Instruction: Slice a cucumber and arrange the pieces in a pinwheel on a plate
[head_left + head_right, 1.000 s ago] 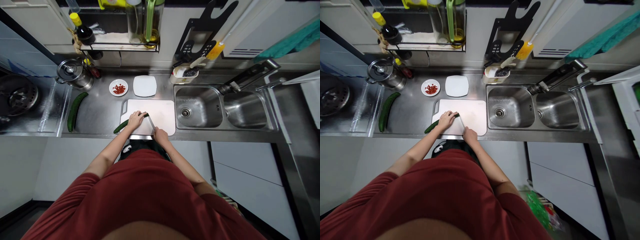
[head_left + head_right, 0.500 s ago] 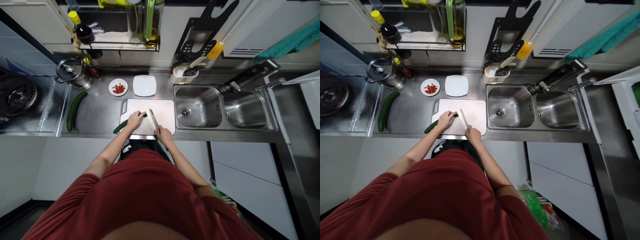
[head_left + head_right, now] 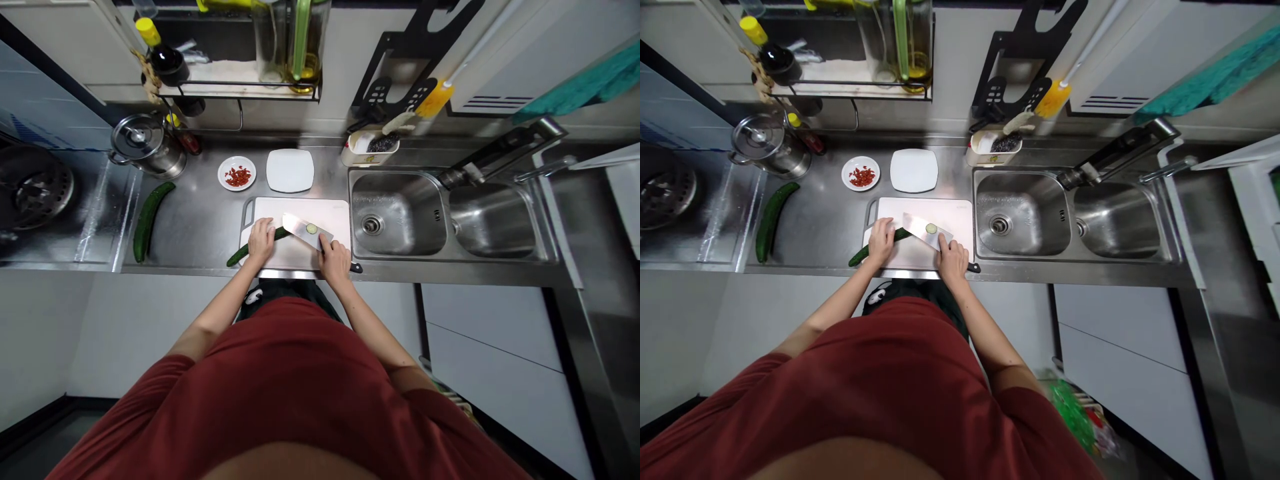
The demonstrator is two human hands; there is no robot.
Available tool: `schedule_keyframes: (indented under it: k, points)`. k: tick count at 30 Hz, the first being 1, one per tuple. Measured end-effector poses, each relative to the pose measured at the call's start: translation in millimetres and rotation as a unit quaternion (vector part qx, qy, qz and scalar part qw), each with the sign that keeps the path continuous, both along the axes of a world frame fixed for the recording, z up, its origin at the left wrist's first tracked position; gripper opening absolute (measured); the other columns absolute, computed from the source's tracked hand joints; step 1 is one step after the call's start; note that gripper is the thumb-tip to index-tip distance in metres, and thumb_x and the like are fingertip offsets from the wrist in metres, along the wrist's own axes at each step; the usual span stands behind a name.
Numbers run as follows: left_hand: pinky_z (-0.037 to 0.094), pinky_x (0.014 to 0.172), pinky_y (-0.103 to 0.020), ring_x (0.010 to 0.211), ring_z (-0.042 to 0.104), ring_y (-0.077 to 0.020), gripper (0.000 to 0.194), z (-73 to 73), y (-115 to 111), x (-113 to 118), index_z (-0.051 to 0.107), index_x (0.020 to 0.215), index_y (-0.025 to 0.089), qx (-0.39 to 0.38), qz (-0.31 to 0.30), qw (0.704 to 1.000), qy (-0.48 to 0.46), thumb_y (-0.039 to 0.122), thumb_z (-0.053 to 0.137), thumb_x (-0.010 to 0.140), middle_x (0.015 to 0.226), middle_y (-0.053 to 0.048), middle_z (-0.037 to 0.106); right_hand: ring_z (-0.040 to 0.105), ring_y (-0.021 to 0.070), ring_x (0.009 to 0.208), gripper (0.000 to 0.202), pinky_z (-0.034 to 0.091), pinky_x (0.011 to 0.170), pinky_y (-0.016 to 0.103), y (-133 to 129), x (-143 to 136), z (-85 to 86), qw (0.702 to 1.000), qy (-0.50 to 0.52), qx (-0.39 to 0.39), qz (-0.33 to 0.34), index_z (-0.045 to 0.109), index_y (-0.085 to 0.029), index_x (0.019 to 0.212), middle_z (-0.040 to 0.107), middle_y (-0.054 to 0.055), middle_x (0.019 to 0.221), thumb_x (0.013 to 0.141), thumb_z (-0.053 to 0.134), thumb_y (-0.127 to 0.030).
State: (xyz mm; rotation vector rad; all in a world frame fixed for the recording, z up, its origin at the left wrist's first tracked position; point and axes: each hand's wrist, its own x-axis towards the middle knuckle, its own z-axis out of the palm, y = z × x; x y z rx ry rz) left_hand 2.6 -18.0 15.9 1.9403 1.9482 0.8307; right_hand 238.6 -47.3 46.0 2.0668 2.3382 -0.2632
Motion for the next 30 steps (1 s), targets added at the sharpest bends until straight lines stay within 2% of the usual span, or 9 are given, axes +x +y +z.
schedule_keyframes:
  k: [3, 7, 11, 15, 19, 22, 26, 28, 30]
  points:
    - [0.038, 0.104, -0.037, 0.119, 0.048, -0.0226, 0.041, 13.0, 0.3, -0.8, 0.052, 0.126, 0.017, 0.049, 0.051, 0.997, -0.031, 0.038, 0.032, 0.098, 0.122, -0.013, 0.053, 0.042, 0.0236, 0.089, 0.056, 0.024, 0.075, 0.033, 1.0, 1.8, -1.0, 0.999, -0.001, 0.021, 0.024, 0.041, -0.025, 0.145, 0.053, 0.009, 0.097, 0.091, 0.049, -0.028]
    - [0.034, 0.107, -0.040, 0.121, 0.046, -0.0237, 0.038, 37.4, 6.7, 7.2, 0.059, 0.122, 0.022, 0.018, -0.063, 0.998, 0.009, 0.042, 0.043, 0.094, 0.126, -0.011, 0.052, 0.039, 0.0236, 0.088, 0.056, 0.022, 0.075, 0.034, 2.8, 0.4, 0.7, 0.998, -0.002, 0.029, 0.064, 0.040, -0.026, 0.145, 0.051, 0.009, 0.097, 0.090, 0.050, -0.028]
    - [0.018, 0.115, -0.052, 0.128, 0.040, -0.0262, 0.036, 56.1, 13.0, 20.8, 0.061, 0.123, 0.029, -0.040, -0.165, 0.982, 0.076, 0.042, 0.049, 0.092, 0.133, -0.008, 0.051, 0.038, 0.0241, 0.090, 0.054, 0.023, 0.077, 0.034, 2.7, -5.5, 9.1, 0.995, -0.007, 0.004, 0.101, 0.039, -0.029, 0.146, 0.051, 0.010, 0.098, 0.092, 0.045, -0.026]
    - [0.011, 0.116, -0.054, 0.128, 0.040, -0.0262, 0.030, 63.5, 14.6, 28.2, 0.065, 0.117, 0.030, -0.083, -0.188, 0.973, 0.106, 0.039, 0.052, 0.091, 0.130, -0.007, 0.053, 0.037, 0.0247, 0.094, 0.056, 0.024, 0.081, 0.035, 1.7, -8.7, 18.3, 0.992, -0.013, -0.029, 0.124, 0.038, -0.030, 0.147, 0.051, 0.010, 0.102, 0.092, 0.044, -0.024]
    - [0.024, 0.113, -0.046, 0.119, 0.047, -0.0229, 0.026, 64.2, 13.1, 31.5, 0.066, 0.111, 0.027, -0.079, -0.190, 0.974, 0.090, 0.036, 0.050, 0.092, 0.122, -0.006, 0.057, 0.037, 0.0250, 0.093, 0.059, 0.024, 0.081, 0.035, 1.5, -6.5, 19.4, 0.992, -0.009, -0.038, 0.120, 0.037, -0.029, 0.148, 0.051, 0.011, 0.103, 0.090, 0.046, -0.023]
    - [0.037, 0.102, -0.037, 0.108, 0.053, -0.0204, 0.022, 64.4, 11.7, 33.8, 0.067, 0.102, 0.024, -0.067, -0.175, 0.981, 0.055, 0.034, 0.050, 0.092, 0.109, -0.006, 0.062, 0.038, 0.0247, 0.093, 0.057, 0.024, 0.080, 0.035, 0.8, -2.1, 14.8, 0.992, -0.004, -0.032, 0.121, 0.039, -0.028, 0.147, 0.051, 0.011, 0.101, 0.091, 0.046, -0.025]
    - [0.043, 0.091, -0.030, 0.097, 0.058, -0.0175, 0.019, 59.5, 17.4, 24.4, 0.066, 0.097, 0.022, -0.053, -0.120, 0.991, -0.022, 0.031, 0.051, 0.091, 0.098, -0.004, 0.066, 0.039, 0.0239, 0.091, 0.053, 0.023, 0.079, 0.034, -2.2, 8.5, 5.8, 0.994, -0.001, -0.006, 0.107, 0.042, -0.027, 0.145, 0.052, 0.010, 0.101, 0.093, 0.045, -0.030]
    - [0.045, 0.085, -0.027, 0.089, 0.059, -0.0153, 0.020, 50.6, 26.4, 9.3, 0.066, 0.098, 0.020, -0.064, -0.069, 0.993, -0.071, 0.030, 0.051, 0.090, 0.095, -0.003, 0.068, 0.039, 0.0236, 0.090, 0.053, 0.023, 0.078, 0.034, -4.0, 15.6, 1.5, 0.996, -0.003, 0.002, 0.090, 0.043, -0.026, 0.144, 0.052, 0.009, 0.098, 0.092, 0.047, -0.031]
    - [0.045, 0.076, -0.025, 0.081, 0.060, -0.0142, 0.022, 36.9, 39.1, -10.9, 0.066, 0.102, 0.019, -0.097, 0.017, 0.990, -0.105, 0.031, 0.052, 0.089, 0.090, -0.003, 0.069, 0.040, 0.0232, 0.090, 0.053, 0.023, 0.078, 0.033, -5.4, 22.8, -2.3, 0.998, -0.007, 0.005, 0.068, 0.044, -0.026, 0.144, 0.052, 0.008, 0.097, 0.091, 0.048, -0.030]
